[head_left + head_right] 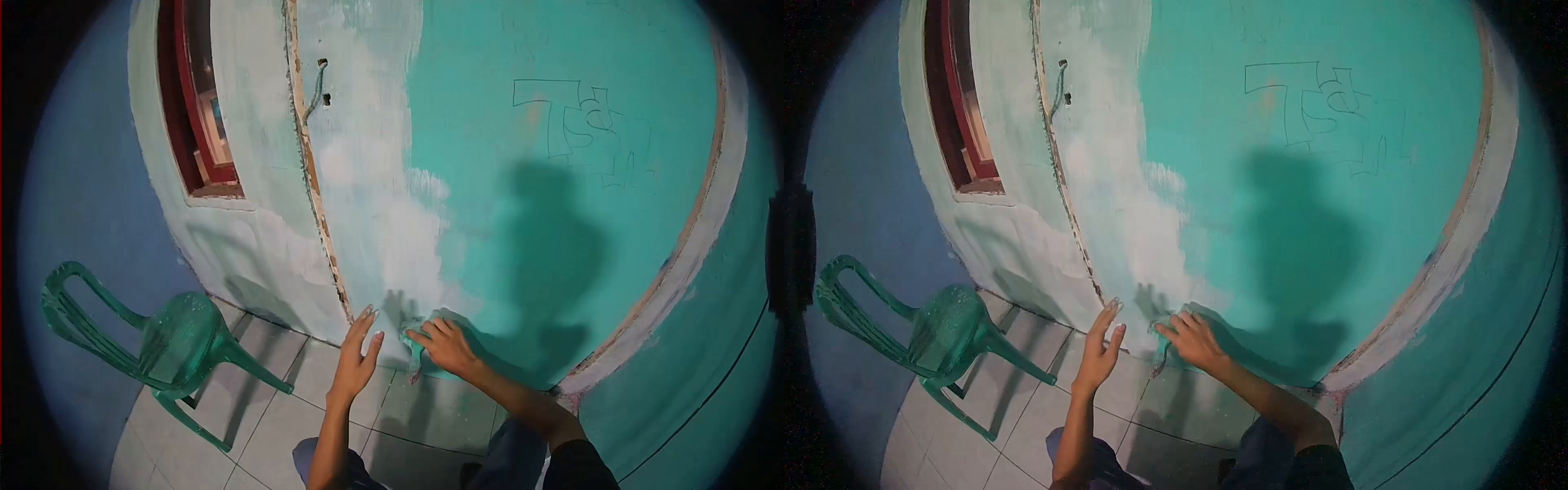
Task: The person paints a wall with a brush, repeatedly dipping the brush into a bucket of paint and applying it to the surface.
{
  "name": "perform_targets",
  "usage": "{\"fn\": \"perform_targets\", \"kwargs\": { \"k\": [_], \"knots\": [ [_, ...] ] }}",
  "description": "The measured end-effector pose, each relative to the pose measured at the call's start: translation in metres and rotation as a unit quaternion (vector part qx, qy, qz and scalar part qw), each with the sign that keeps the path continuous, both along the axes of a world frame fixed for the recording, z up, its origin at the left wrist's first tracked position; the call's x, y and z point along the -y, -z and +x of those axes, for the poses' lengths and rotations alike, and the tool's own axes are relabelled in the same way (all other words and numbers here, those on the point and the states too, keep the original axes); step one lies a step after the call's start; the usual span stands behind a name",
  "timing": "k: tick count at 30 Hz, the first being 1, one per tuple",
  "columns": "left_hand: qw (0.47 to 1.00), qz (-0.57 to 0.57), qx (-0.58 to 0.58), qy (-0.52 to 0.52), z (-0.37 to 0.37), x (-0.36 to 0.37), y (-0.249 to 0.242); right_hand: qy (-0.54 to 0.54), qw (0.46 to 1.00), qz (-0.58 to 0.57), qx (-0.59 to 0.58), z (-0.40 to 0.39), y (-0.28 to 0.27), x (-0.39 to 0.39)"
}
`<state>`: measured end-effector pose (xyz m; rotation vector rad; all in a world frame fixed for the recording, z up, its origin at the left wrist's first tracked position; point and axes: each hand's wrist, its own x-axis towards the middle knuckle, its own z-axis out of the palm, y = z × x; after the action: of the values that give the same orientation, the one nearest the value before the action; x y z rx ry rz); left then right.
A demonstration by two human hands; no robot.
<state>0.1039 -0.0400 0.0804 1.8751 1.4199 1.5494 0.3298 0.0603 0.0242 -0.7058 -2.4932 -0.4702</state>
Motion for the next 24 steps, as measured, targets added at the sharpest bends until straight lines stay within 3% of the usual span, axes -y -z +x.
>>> {"fn": "perform_targets", "kwargs": {
  "k": [3, 5, 8, 11, 14, 18, 21, 24],
  "knots": [
    [1.0, -0.01, -0.013, 0.011, 0.004, 0.001, 0.006, 0.012, 0.993, -0.101, -0.059, 0.001, -0.046, 0.011],
    [1.0, -0.001, -0.011, 0.01, 0.007, -0.002, 0.003, 0.007, 0.979, 0.133, -0.153, 0.001, -0.096, -0.003],
    [0.999, 0.015, -0.029, 0.017, 0.012, -0.006, 0.011, 0.014, 0.943, 0.228, -0.24, -0.002, -0.16, -0.007],
    [0.999, 0.016, -0.027, 0.023, 0.015, -0.004, 0.039, 0.047, 0.959, 0.215, -0.181, -0.005, -0.122, -0.018],
    [1.0, -0.029, -0.005, -0.001, 0.014, -0.002, 0.089, 0.066, 0.969, 0.213, -0.107, -0.009, -0.003, -0.021],
    [0.998, -0.067, -0.018, -0.013, 0.012, 0.008, 0.118, 0.027, 0.993, 0.087, -0.07, 0.006, 0.148, -0.005],
    [0.996, -0.081, -0.023, -0.022, 0.01, 0.012, 0.124, 0.012, 0.998, 0.002, -0.064, 0.011, 0.168, 0.002],
    [0.995, -0.092, -0.032, -0.018, 0.009, 0.02, 0.124, 0.029, 0.99, 0.007, -0.134, -0.004, 0.107, -0.001]
  ]
}}
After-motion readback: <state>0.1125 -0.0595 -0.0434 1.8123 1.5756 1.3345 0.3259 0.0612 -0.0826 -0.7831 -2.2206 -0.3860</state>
